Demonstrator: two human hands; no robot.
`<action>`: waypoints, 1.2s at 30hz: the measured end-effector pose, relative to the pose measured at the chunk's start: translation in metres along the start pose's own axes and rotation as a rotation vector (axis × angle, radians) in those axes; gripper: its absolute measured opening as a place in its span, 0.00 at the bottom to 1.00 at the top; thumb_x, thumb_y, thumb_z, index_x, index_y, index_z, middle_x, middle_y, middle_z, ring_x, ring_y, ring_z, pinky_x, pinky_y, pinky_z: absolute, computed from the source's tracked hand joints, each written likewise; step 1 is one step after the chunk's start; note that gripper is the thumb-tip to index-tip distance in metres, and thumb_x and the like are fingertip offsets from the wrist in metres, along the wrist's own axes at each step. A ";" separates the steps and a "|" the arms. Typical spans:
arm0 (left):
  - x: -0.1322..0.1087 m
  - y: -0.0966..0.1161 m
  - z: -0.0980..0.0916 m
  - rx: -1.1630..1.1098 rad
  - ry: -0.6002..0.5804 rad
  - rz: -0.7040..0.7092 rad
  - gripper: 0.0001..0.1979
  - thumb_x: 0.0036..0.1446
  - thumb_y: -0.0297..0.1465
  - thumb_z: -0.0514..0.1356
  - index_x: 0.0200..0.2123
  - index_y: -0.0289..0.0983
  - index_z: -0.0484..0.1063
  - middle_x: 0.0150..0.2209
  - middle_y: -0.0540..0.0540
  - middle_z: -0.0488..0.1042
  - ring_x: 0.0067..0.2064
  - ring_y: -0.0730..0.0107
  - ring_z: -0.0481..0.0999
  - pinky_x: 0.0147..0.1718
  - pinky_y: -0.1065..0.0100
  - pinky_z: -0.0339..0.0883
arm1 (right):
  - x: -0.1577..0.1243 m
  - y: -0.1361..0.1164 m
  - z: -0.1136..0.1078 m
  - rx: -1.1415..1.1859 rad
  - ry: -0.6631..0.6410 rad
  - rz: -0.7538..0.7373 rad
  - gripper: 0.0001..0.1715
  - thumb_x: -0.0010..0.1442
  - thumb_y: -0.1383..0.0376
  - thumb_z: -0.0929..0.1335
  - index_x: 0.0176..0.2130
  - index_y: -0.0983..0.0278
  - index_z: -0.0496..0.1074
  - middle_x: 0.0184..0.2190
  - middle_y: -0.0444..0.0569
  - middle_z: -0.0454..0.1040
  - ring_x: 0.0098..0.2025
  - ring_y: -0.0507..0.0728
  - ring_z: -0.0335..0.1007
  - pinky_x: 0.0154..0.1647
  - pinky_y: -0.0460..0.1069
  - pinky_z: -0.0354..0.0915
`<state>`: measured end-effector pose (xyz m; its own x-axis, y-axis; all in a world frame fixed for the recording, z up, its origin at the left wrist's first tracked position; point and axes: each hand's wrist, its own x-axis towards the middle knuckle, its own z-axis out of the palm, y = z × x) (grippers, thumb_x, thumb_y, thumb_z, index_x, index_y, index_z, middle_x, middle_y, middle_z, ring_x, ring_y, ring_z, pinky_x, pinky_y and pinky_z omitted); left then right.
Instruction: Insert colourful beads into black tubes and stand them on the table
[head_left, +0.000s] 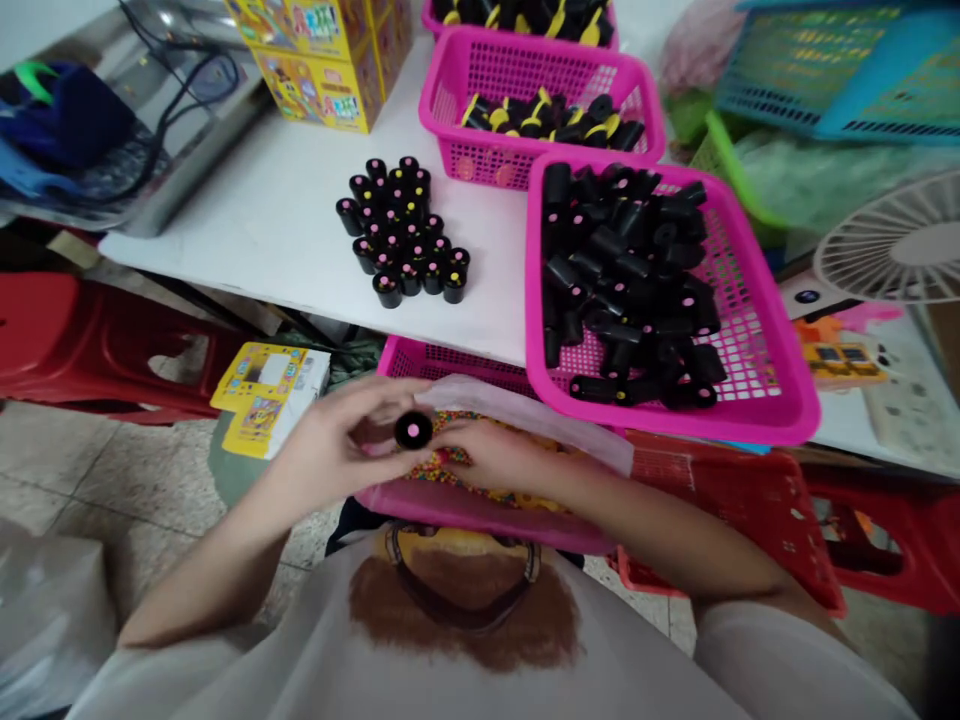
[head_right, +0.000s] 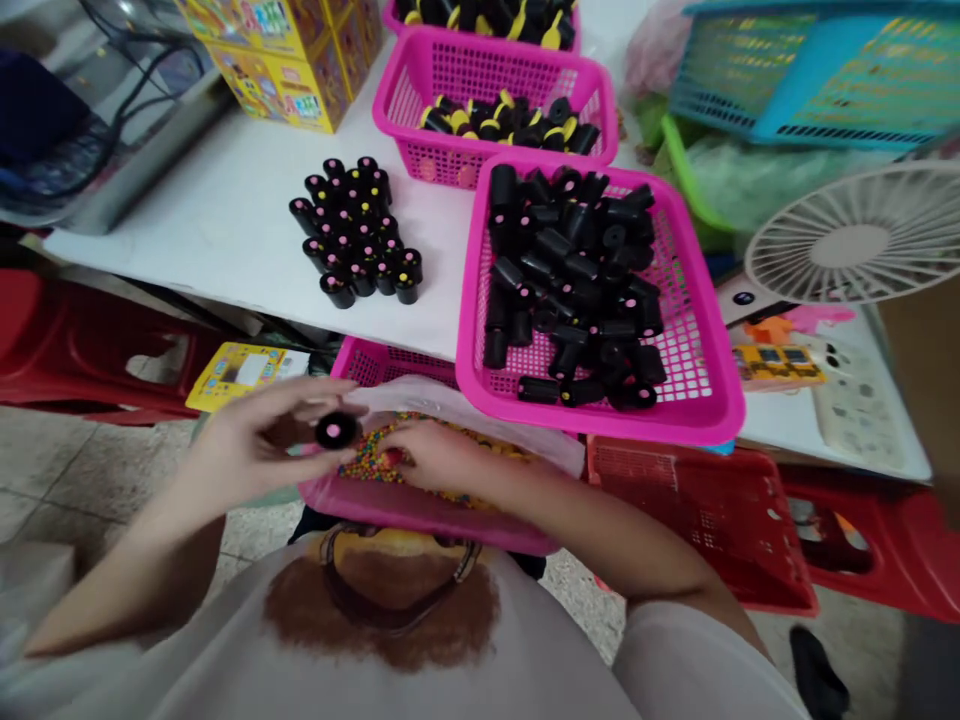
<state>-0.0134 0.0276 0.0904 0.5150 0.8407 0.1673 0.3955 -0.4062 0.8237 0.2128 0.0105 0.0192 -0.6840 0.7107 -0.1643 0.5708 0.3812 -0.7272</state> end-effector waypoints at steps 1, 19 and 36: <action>-0.013 -0.010 0.005 -0.015 -0.018 -0.039 0.17 0.56 0.35 0.72 0.50 0.46 0.81 0.47 0.45 0.84 0.46 0.60 0.85 0.43 0.62 0.83 | -0.006 0.000 -0.003 0.020 0.027 0.001 0.13 0.67 0.74 0.70 0.49 0.67 0.81 0.49 0.53 0.83 0.52 0.56 0.78 0.59 0.51 0.71; -0.036 -0.055 0.056 0.010 -0.011 0.032 0.15 0.57 0.24 0.70 0.48 0.39 0.80 0.49 0.41 0.83 0.51 0.58 0.84 0.51 0.58 0.81 | -0.017 -0.064 -0.028 -0.497 -0.067 0.025 0.25 0.75 0.72 0.56 0.55 0.63 0.78 0.50 0.58 0.78 0.57 0.66 0.74 0.59 0.60 0.73; -0.027 -0.039 0.027 -0.049 0.027 -0.048 0.13 0.60 0.34 0.70 0.48 0.41 0.81 0.48 0.43 0.83 0.47 0.63 0.84 0.48 0.64 0.81 | -0.041 -0.035 -0.026 -0.129 -0.070 0.044 0.28 0.65 0.81 0.63 0.50 0.56 0.80 0.58 0.48 0.75 0.58 0.56 0.74 0.59 0.52 0.70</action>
<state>-0.0219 0.0110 0.0387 0.4753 0.8685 0.1410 0.3812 -0.3477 0.8566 0.2322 -0.0164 0.0686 -0.6846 0.6871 -0.2435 0.6515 0.4268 -0.6273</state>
